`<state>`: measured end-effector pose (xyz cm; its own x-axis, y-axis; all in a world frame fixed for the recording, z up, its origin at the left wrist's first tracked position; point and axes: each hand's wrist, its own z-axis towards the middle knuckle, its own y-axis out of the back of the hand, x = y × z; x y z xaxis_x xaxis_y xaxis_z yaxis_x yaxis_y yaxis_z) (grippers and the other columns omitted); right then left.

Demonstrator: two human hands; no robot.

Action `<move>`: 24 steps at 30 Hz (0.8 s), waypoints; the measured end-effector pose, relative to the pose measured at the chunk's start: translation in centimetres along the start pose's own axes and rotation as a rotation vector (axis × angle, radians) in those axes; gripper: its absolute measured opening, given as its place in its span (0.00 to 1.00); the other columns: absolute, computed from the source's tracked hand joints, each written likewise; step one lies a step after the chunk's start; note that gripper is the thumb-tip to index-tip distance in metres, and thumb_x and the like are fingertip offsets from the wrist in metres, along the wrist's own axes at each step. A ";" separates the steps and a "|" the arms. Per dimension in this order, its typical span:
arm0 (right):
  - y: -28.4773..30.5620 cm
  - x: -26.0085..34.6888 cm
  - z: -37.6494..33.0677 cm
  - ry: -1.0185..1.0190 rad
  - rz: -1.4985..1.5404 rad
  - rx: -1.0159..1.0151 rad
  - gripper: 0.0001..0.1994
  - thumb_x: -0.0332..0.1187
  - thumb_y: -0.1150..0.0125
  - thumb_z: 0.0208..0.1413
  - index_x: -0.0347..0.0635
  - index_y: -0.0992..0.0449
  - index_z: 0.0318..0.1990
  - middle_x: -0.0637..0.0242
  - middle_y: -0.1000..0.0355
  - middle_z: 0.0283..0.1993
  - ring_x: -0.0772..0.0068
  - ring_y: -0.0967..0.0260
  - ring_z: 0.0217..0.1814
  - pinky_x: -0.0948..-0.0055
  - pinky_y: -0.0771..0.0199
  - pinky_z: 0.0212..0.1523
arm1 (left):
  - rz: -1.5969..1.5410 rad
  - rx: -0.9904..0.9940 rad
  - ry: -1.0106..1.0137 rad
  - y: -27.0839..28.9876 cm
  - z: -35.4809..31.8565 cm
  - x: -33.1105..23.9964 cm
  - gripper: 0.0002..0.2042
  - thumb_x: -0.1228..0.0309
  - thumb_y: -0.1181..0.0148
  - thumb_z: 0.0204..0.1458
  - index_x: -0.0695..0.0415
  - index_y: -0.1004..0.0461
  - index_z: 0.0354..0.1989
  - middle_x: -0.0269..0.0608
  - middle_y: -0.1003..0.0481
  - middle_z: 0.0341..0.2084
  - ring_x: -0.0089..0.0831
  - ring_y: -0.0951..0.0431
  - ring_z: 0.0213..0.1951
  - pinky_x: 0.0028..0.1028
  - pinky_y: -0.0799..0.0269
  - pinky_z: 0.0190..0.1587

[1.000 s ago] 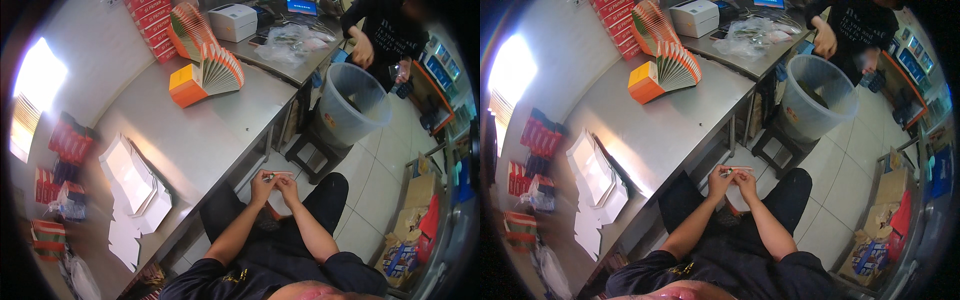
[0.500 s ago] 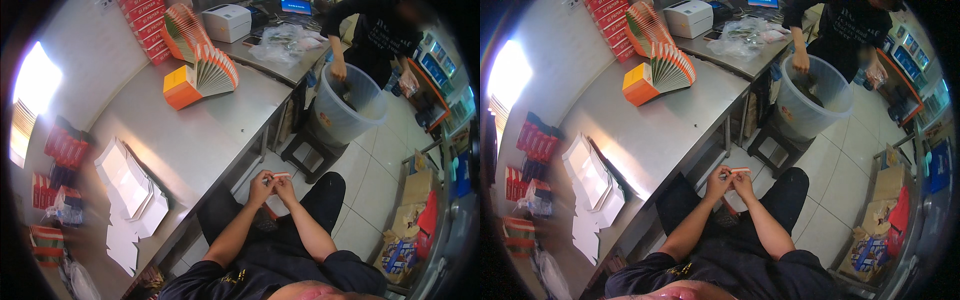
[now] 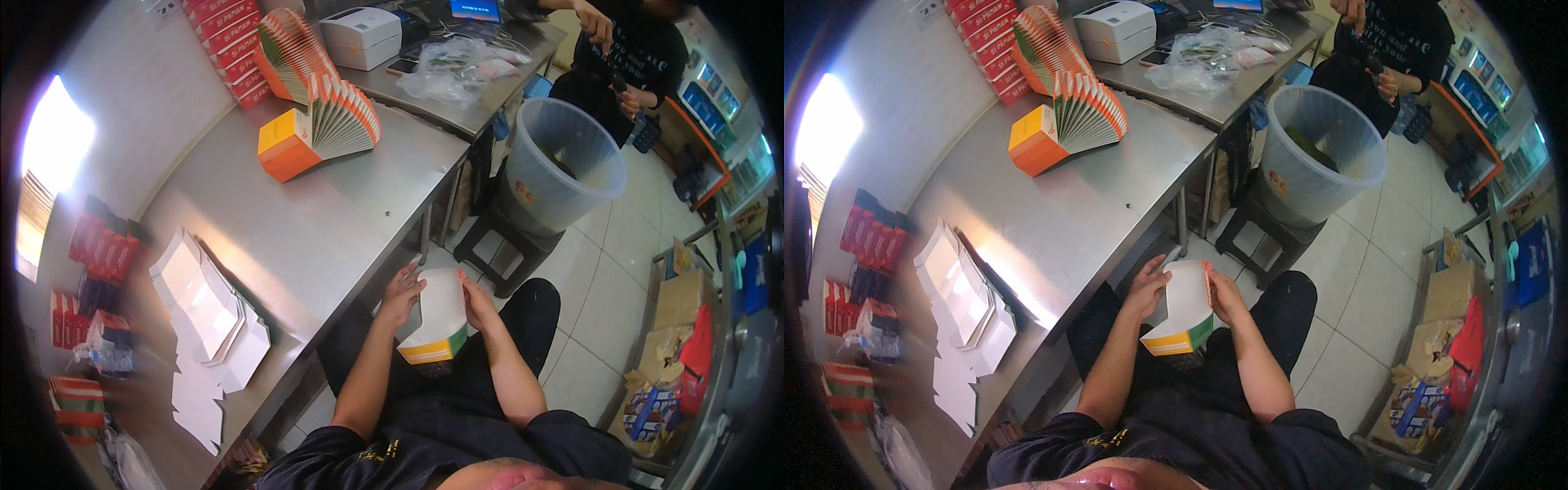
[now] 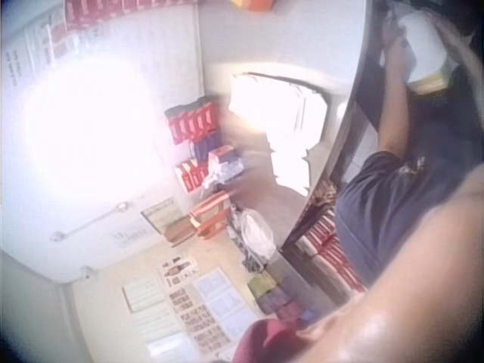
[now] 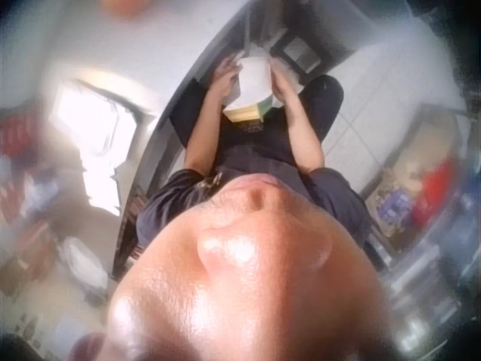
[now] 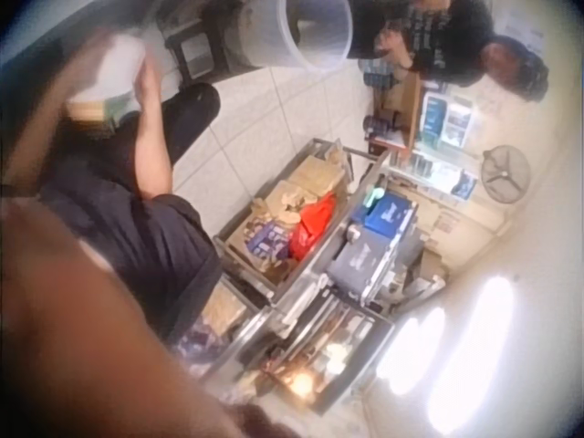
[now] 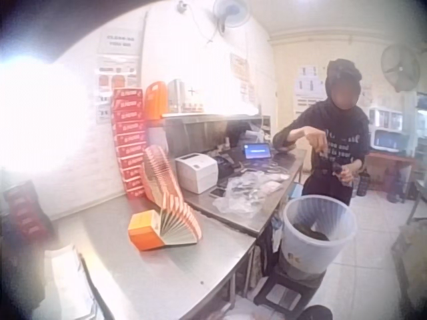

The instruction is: The person folds flat cardboard pieces into small rectangular boxes and stacks them on a metal table. They repeatedly pick up a flat piece, fold the sides, and place the finished box on a growing stack.

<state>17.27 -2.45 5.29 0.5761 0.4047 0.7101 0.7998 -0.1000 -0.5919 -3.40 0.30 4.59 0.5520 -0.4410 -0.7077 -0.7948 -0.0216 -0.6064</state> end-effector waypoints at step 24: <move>-1.5 -2.8 -1.3 -0.051 -0.332 -0.163 0.20 0.46 0.37 0.65 0.34 0.21 0.46 0.66 0.21 0.35 0.77 0.23 0.33 0.75 0.22 0.35 | 0.688 -0.240 -0.223 0.0 0.6 4.0 0.21 0.55 0.28 0.53 0.61 0.22 0.20 0.34 0.23 0.17 0.18 0.27 0.21 0.23 0.31 0.25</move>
<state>14.67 -4.58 4.69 0.2747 0.4835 0.8311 0.9604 -0.0969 -0.2611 -1.06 -0.93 1.49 -0.0700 -0.2349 -0.9695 -0.9971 -0.0134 0.0752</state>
